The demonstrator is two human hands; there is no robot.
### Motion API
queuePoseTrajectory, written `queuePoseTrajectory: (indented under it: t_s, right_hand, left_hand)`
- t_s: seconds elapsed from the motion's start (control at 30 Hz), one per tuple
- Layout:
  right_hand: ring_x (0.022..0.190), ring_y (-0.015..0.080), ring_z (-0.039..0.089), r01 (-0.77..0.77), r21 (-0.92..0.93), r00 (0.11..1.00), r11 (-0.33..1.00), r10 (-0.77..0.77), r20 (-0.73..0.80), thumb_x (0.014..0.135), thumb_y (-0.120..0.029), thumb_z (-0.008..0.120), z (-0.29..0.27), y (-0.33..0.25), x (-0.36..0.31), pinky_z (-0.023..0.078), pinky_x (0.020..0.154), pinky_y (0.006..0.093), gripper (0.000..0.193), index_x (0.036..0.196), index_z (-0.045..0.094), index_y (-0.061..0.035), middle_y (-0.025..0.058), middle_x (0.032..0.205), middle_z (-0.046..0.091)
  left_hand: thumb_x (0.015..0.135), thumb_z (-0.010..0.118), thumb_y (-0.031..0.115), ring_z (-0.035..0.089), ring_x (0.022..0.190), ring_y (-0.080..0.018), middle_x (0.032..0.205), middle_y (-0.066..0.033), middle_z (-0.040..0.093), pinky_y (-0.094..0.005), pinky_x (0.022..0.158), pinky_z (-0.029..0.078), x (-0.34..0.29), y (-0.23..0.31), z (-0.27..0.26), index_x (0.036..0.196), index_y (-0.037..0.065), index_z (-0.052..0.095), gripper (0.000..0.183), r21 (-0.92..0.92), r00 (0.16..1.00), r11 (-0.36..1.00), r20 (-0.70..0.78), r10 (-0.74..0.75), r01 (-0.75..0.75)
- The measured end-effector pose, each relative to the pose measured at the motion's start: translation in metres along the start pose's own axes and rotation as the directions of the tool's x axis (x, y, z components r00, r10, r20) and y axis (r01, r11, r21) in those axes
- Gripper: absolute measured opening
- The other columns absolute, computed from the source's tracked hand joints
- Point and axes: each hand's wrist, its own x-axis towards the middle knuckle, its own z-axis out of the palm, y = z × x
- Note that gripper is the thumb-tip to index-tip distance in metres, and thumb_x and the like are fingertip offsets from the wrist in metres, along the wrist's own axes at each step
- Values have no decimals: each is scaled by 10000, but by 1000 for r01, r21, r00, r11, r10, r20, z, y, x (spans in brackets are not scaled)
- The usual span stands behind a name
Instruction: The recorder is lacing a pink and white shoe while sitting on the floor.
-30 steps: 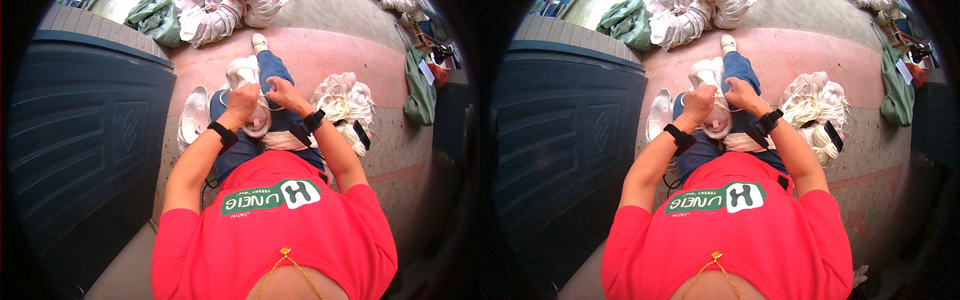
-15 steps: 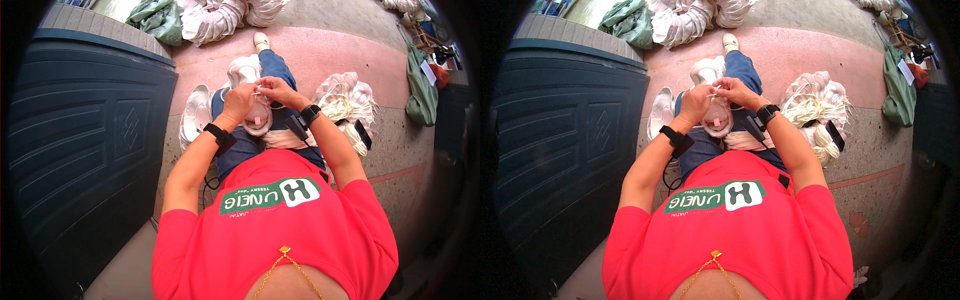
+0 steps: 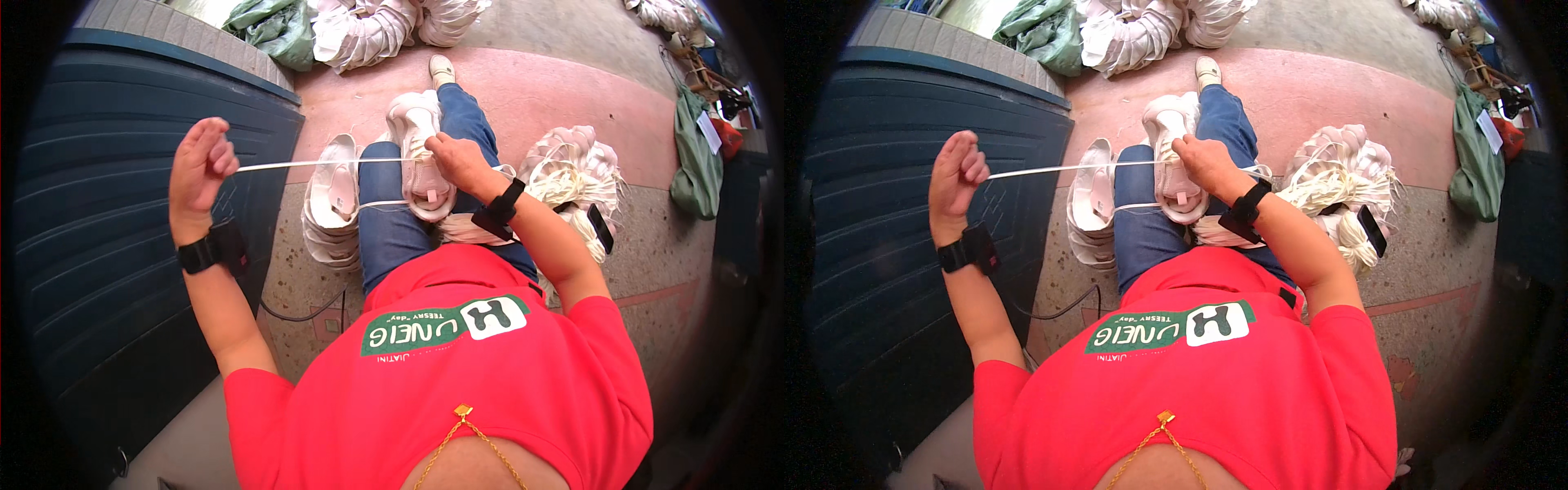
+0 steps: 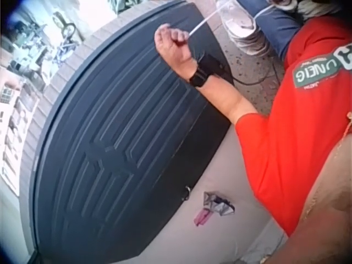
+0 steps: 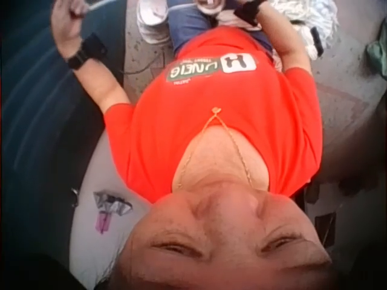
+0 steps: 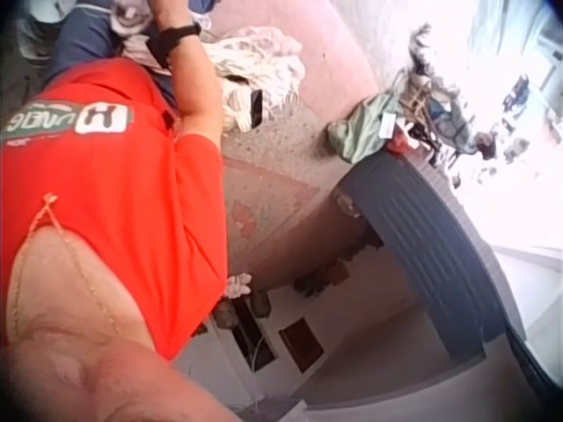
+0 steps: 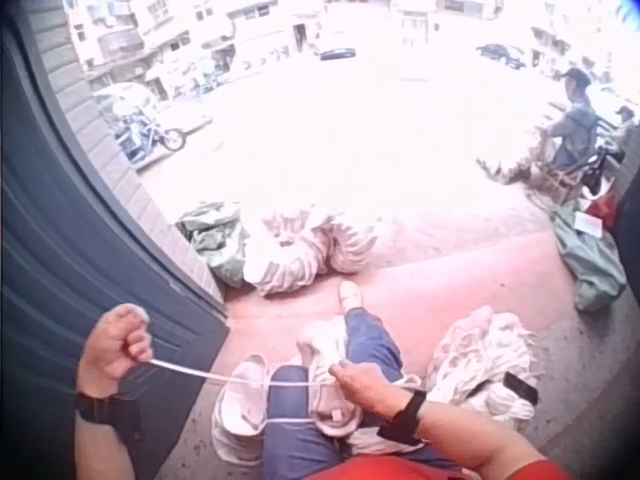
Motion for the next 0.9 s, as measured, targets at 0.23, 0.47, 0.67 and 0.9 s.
queuePoseTrajectory:
  t_s: [0.23,0.47,0.67,0.9]
  right_hand:
    - [742,340,569,-204,39,974,978,206,-91,729,-222,581,-9,18,-15,450,637,416,249,892,519,-44,147,791,571]
    - [762,339,562,-325,168,932,931,285,224,714,-273,603,-12,2,-17,434,645,411,251,800,543,-45,166,785,588]
    - [766,337,567,-365,244,930,898,343,130,728,-275,595,-13,2,-25,437,652,412,248,811,567,-42,171,779,592]
    - [733,338,580,-342,202,940,918,332,82,762,-287,536,-11,8,-18,448,636,412,259,786,624,-44,183,740,596]
  left_hand:
    - [849,535,189,303,455,-16,572,70,343,-159,410,246,8,-44,-19,835,79,520,112,190,955,980,-275,111,-59]
    - [684,616,222,542,657,-235,698,-128,572,-335,585,429,64,-230,68,729,8,523,238,774,998,632,60,-18,-35]
    - [650,621,212,579,718,-333,725,-203,582,-371,642,449,66,-219,111,753,8,527,246,874,969,480,181,-171,-79]
    - [663,621,204,593,795,-314,825,-190,607,-365,687,462,60,-229,135,879,35,612,275,878,984,450,175,16,-163]
